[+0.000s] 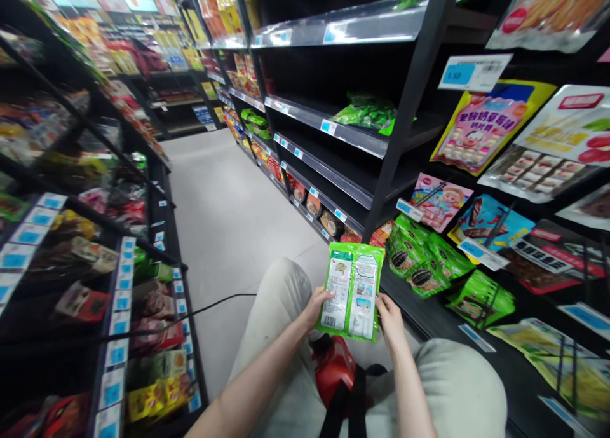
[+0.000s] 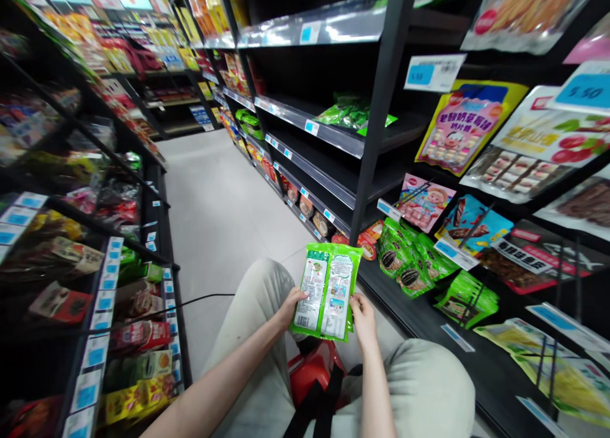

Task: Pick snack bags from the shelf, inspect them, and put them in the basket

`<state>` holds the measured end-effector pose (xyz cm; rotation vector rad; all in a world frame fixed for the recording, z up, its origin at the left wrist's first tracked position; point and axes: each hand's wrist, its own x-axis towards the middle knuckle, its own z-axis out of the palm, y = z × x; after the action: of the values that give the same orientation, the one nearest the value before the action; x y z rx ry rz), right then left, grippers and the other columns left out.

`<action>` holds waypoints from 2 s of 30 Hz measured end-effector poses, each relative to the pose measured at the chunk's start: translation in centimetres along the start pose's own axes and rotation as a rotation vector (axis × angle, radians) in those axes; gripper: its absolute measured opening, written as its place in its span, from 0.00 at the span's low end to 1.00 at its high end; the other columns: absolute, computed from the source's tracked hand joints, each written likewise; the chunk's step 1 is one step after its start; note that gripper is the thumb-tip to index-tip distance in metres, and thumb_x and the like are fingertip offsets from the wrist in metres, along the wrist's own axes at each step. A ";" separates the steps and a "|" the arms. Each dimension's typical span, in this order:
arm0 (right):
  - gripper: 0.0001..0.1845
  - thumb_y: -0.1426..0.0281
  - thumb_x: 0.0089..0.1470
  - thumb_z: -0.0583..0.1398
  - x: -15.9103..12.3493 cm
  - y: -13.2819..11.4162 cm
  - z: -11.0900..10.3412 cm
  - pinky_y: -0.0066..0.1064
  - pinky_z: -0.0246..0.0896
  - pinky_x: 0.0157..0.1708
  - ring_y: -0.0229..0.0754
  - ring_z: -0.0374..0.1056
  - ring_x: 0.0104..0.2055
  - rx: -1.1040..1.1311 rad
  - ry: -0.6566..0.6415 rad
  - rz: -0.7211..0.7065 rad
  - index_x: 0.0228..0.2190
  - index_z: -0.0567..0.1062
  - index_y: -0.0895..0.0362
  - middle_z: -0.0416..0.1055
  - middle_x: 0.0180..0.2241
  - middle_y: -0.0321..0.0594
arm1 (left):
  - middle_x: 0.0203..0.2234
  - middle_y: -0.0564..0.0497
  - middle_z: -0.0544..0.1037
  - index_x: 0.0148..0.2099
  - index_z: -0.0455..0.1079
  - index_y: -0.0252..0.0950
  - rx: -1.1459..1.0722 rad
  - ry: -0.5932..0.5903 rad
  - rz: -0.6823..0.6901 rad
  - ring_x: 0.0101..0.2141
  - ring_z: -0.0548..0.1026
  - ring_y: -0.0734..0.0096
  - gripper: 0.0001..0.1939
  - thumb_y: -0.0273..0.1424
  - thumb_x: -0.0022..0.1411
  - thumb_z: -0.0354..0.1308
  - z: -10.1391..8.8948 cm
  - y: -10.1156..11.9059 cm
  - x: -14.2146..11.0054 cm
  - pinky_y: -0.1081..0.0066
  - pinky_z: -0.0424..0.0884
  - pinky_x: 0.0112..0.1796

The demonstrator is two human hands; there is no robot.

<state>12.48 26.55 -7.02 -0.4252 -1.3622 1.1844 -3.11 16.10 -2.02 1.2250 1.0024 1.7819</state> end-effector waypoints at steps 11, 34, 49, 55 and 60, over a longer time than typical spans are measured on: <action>0.18 0.58 0.38 0.56 -0.3 -1.4 0.1 0.33 0.58 0.29 0.44 0.65 0.28 -0.125 0.038 0.019 0.26 0.72 0.60 0.72 0.25 0.42 | 0.29 0.44 0.77 0.35 0.72 0.28 -0.022 0.015 -0.028 0.29 0.73 0.61 0.17 0.32 0.41 0.57 -0.2 -0.5 0.3 0.66 0.66 0.32; 0.15 0.69 0.54 0.51 -7.8 -6.9 9.0 0.38 0.57 0.32 0.46 0.64 0.30 -1.477 0.398 -0.586 0.39 0.69 0.65 0.69 0.29 0.48 | 0.45 0.41 0.70 0.47 0.66 0.32 0.284 -0.024 0.241 0.49 0.63 0.55 0.27 0.47 0.52 0.50 0.3 -3.1 0.3 0.57 0.55 0.52; 0.20 0.59 0.47 0.56 -4.2 -5.7 3.5 0.44 0.54 0.42 0.51 0.58 0.41 -0.834 0.369 -0.408 0.39 0.68 0.60 0.64 0.36 0.48 | 0.30 0.46 0.77 0.34 0.72 0.35 -0.106 -0.002 -0.049 0.31 0.72 0.60 0.14 0.30 0.39 0.59 0.5 -0.2 -0.2 0.64 0.65 0.35; 0.25 0.58 0.37 0.62 -0.8 -2.0 0.0 0.37 0.61 0.38 0.47 0.63 0.42 -0.059 -0.011 -0.124 0.38 0.65 0.56 0.63 0.40 0.44 | 0.29 0.46 0.77 0.33 0.72 0.34 -0.055 -0.099 -0.079 0.28 0.73 0.63 0.14 0.29 0.37 0.60 0.0 -0.2 -0.3 0.67 0.65 0.31; 0.18 0.63 0.36 0.64 -0.6 -0.5 0.2 0.38 0.57 0.45 0.48 0.59 0.48 0.034 -0.023 -0.138 0.32 0.71 0.56 0.61 0.43 0.43 | 0.28 0.46 0.77 0.35 0.72 0.32 -0.027 -0.136 -0.061 0.27 0.72 0.63 0.15 0.29 0.39 0.61 -0.5 -0.3 -0.2 0.69 0.64 0.28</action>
<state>12.59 25.81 -6.88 -0.2900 -1.3669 1.1000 -3.50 15.94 -2.44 1.2672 0.9246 1.6374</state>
